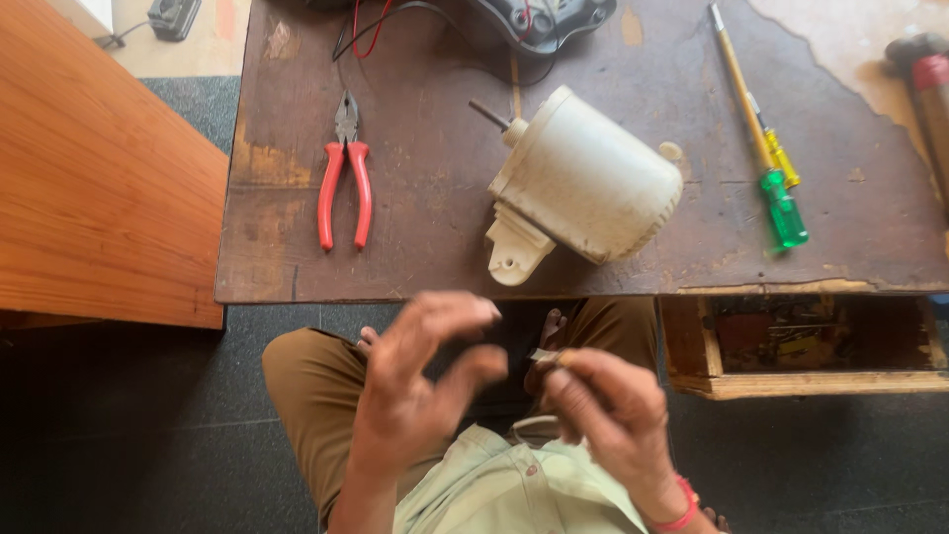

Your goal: The person disassembles a white fan motor housing using a screwdriver, handles internal wires, and wipes the components with a cloth.

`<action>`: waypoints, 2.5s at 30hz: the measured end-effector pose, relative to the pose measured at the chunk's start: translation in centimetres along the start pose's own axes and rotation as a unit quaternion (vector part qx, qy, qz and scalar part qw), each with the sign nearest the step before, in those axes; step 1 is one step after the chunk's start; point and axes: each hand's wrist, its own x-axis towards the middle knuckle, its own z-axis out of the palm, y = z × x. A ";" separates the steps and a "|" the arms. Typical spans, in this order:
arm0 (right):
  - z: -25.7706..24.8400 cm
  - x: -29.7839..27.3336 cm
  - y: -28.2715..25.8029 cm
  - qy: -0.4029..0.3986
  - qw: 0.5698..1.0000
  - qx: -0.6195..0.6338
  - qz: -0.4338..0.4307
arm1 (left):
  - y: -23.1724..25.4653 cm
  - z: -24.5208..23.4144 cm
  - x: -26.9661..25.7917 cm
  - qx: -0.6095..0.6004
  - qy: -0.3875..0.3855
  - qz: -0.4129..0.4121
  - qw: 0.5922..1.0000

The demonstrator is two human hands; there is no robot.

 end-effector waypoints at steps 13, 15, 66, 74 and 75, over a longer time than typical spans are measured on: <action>-1.1 -1.0 1.8 0.133 0.981 0.143 0.009 | -5.1 3.5 2.3 0.354 0.046 0.097 0.929; -1.7 -0.6 1.9 0.142 0.977 0.162 -0.006 | -5.6 3.6 1.8 0.366 0.051 0.107 0.923; -7.2 10.4 -3.9 0.249 0.966 0.063 -0.034 | -2.7 6.9 10.6 0.300 0.074 0.154 0.939; -10.5 10.2 -6.5 0.184 0.960 -0.144 -0.152 | -5.4 6.8 17.4 0.179 0.007 0.195 0.964; -11.0 9.8 -6.7 0.182 0.959 -0.166 -0.138 | -5.9 6.9 17.6 0.144 -0.002 0.179 0.973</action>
